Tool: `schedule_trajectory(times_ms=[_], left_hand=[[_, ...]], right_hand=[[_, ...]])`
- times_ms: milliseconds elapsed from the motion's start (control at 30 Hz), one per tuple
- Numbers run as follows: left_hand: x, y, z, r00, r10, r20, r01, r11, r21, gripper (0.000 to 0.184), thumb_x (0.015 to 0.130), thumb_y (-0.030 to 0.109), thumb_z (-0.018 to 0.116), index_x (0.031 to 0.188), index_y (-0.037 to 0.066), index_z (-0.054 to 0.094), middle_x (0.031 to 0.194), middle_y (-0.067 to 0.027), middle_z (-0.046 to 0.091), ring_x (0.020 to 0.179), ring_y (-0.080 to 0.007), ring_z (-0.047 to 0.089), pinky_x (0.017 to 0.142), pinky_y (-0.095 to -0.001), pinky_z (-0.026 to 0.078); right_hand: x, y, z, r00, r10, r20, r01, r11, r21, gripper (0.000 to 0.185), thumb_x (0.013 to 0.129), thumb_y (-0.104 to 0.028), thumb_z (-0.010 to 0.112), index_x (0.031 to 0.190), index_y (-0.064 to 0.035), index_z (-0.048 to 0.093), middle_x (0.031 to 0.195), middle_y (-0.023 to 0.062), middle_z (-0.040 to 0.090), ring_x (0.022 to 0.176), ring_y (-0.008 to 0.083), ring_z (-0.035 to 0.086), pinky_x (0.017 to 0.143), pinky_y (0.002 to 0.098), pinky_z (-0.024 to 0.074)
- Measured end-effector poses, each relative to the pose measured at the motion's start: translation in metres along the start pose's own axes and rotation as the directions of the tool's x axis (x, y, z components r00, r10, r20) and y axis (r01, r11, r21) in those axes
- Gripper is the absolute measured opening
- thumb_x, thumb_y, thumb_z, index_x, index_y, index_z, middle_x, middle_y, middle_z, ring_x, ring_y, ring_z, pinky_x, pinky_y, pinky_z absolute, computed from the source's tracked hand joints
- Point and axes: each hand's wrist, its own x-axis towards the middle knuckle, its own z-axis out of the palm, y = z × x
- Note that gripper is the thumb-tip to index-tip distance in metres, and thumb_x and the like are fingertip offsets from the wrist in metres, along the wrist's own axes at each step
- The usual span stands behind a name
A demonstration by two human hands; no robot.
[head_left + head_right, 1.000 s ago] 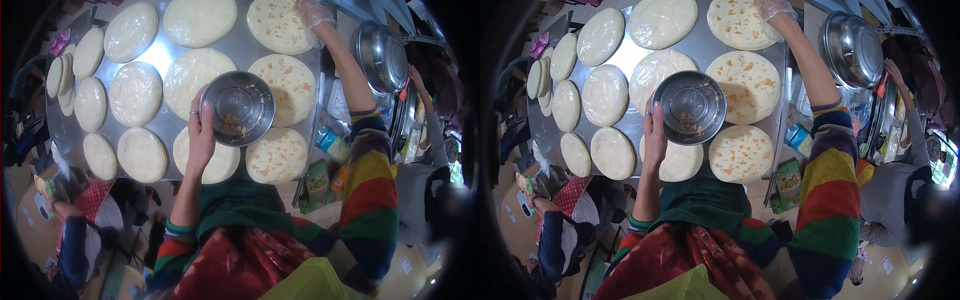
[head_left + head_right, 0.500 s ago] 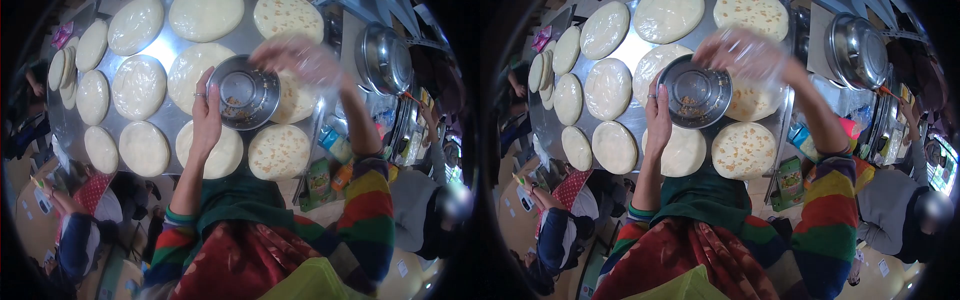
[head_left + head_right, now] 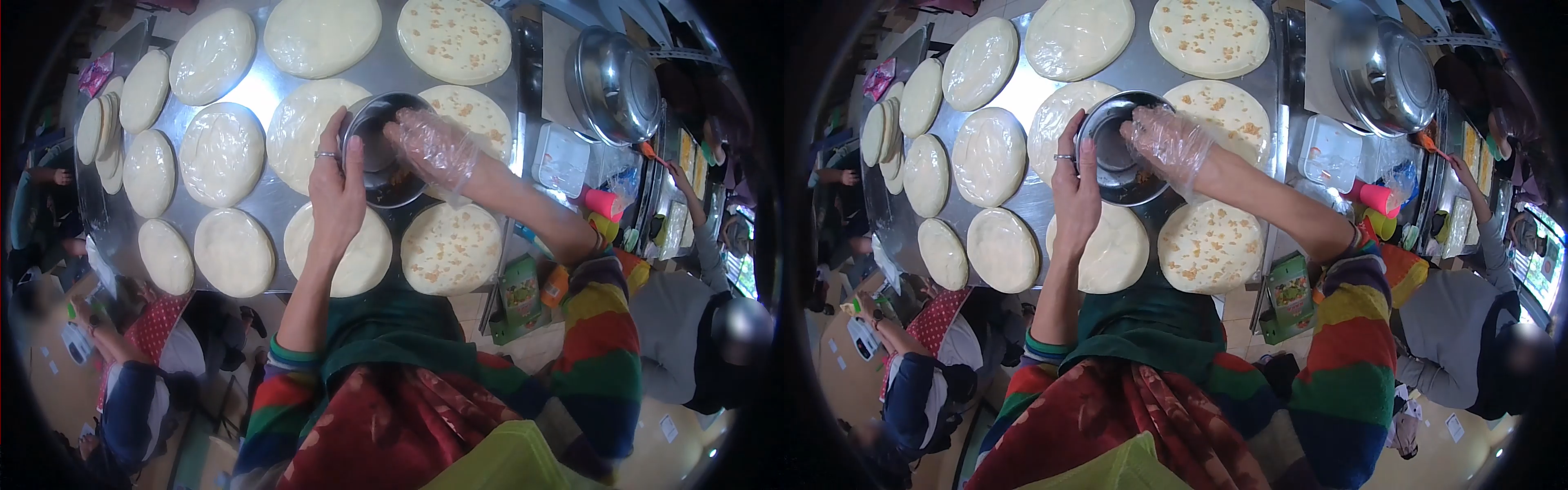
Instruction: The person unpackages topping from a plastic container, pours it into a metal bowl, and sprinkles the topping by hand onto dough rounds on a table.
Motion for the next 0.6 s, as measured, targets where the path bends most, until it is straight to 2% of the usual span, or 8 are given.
schedule_trajectory(times_ms=[67, 200, 233, 333, 467, 533, 567, 600], left_hand=[[0.002, 0.003, 0.004, 0.997, 0.062, -0.049, -0.058, 0.996, 0.068, 0.04, 0.095, 0.024, 0.04, 0.129, 0.002, 0.04, 0.12, -0.0197, 0.051, 0.111, -0.0267, 0.049, 0.095, -0.0333, 0.036], [0.002, 0.003, 0.012, 0.987, 0.119, -0.109, -0.102, 0.984, 0.149, 0.04, 0.092, 0.021, 0.044, 0.127, 0.002, 0.042, 0.118, -0.0221, 0.052, 0.109, -0.0338, 0.051, 0.091, -0.037, 0.039], [0.002, 0.006, 0.013, 0.991, 0.1, -0.095, -0.082, 0.981, 0.174, 0.04, 0.092, 0.021, 0.044, 0.127, 0.003, 0.042, 0.118, -0.0224, 0.051, 0.109, -0.0344, 0.051, 0.09, -0.0374, 0.039], [0.001, 0.0, 0.012, 0.997, 0.009, -0.074, 0.005, 0.982, 0.188, 0.04, 0.092, 0.024, 0.043, 0.128, 0.004, 0.042, 0.114, -0.0235, 0.053, 0.105, -0.036, 0.053, 0.088, -0.0382, 0.041], [-0.005, 0.002, 0.005, 0.981, -0.195, -0.014, 0.195, 0.975, 0.105, 0.042, 0.092, 0.028, 0.042, 0.127, 0.006, 0.043, 0.105, -0.0246, 0.057, 0.098, -0.0374, 0.056, 0.085, -0.0392, 0.042], [-0.008, -0.003, 0.002, 0.994, -0.109, -0.021, 0.111, 0.987, 0.115, 0.042, 0.092, 0.029, 0.043, 0.127, 0.005, 0.043, 0.101, -0.0248, 0.058, 0.095, -0.037, 0.057, 0.084, -0.039, 0.042], [-0.01, -0.005, 0.0, 0.997, -0.067, -0.029, 0.07, 0.99, 0.12, 0.042, 0.092, 0.03, 0.043, 0.126, 0.005, 0.043, 0.099, -0.025, 0.059, 0.094, -0.0368, 0.058, 0.083, -0.0389, 0.042], [-0.011, -0.005, -0.003, 0.997, -0.08, -0.017, 0.081, 0.992, 0.099, 0.042, 0.092, 0.03, 0.043, 0.126, 0.005, 0.043, 0.099, -0.025, 0.059, 0.094, -0.0364, 0.058, 0.083, -0.0385, 0.043]], right_hand=[[-0.002, -0.009, 0.001, 1.0, -0.01, 0.015, 0.01, 0.998, -0.058, 0.032, 0.072, -0.01, 0.061, 0.101, -0.0002, 0.052, 0.103, 0.0221, 0.053, 0.092, 0.0372, 0.056, 0.074, 0.0395, 0.049], [-0.022, -0.018, 0.047, 0.913, 0.278, 0.3, -0.402, 0.744, 0.534, 0.016, 0.074, -0.008, 0.057, 0.087, 0.0009, 0.052, 0.089, 0.0176, 0.055, 0.079, 0.0361, 0.055, 0.069, 0.0419, 0.0456], [0.002, -0.031, 0.022, 0.901, 0.282, 0.33, -0.412, 0.796, 0.444, 0.015, 0.075, -0.006, 0.055, 0.088, 0.0018, 0.055, 0.087, 0.0182, 0.059, 0.08, 0.0337, 0.057, 0.071, 0.0394, 0.0462], [0.004, -0.039, 0.02, 0.854, 0.34, 0.394, -0.519, 0.499, 0.693, 0.019, 0.075, -0.005, 0.054, 0.091, 0.0026, 0.059, 0.09, 0.017, 0.062, 0.084, 0.0292, 0.059, 0.075, 0.0361, 0.0468], [0.015, -0.042, 0.008, 0.776, 0.298, 0.556, -0.63, 0.334, 0.701, 0.026, 0.073, -0.003, 0.054, 0.098, 0.0029, 0.06, 0.095, 0.0159, 0.063, 0.089, 0.0236, 0.06, 0.08, 0.0324, 0.0464], [0.022, -0.05, -0.007, 0.69, 0.333, 0.642, -0.722, 0.256, 0.643, 0.027, 0.073, -0.002, 0.055, 0.099, 0.0033, 0.059, 0.095, 0.0161, 0.063, 0.089, 0.0221, 0.06, 0.082, 0.0317, 0.0461], [0.016, -0.045, 0.013, 0.817, 0.25, 0.519, -0.574, 0.27, 0.773, 0.025, 0.078, -0.006, 0.058, 0.101, 0.0014, 0.06, 0.096, 0.0124, 0.064, 0.088, 0.0175, 0.059, 0.082, 0.0308, 0.046], [0.004, -0.042, 0.023, 0.78, 0.26, 0.568, -0.613, 0.142, 0.777, 0.024, 0.079, -0.008, 0.058, 0.102, 0.0004, 0.06, 0.096, 0.0107, 0.064, 0.088, 0.0161, 0.059, 0.082, 0.0301, 0.0459]])
